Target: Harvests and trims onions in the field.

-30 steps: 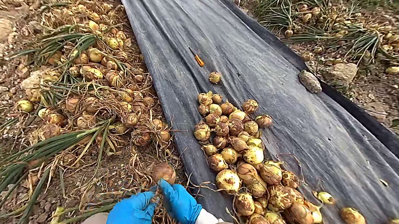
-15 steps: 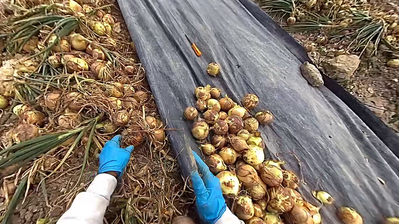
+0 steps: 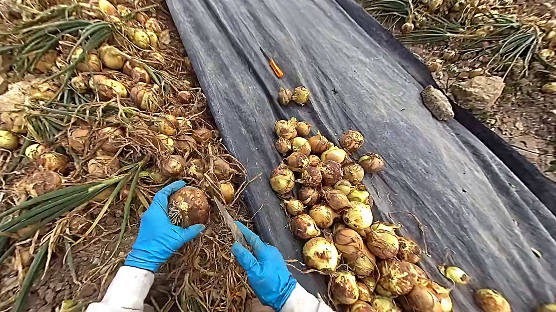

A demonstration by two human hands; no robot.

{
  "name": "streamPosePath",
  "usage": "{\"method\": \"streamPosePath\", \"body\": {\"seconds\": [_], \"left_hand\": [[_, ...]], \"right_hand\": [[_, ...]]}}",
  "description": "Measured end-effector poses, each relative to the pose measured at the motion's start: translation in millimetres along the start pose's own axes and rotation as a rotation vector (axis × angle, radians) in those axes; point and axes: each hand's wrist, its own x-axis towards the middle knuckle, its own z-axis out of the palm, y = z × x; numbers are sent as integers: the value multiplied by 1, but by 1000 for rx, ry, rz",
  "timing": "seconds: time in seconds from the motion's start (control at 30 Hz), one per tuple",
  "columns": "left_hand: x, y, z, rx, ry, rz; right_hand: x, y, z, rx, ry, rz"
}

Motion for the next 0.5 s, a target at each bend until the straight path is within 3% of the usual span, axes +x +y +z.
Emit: {"method": "streamPosePath", "body": {"seconds": [0.13,0.23,0.37,0.5], "left_hand": [[-51,44,-45,57,-81,115],[-84,69,-61,-117,-36,130],[-105,76,-72,-209,1,173],[-116,76,-64,-170,-17,241]], "right_hand": [[8,-41,7,61,-64,-128],[-3,-68,7,16,-163,-170],[-15,-81,3,17,-190,-178],[-23,-82,13,238,-172,-199]]}}
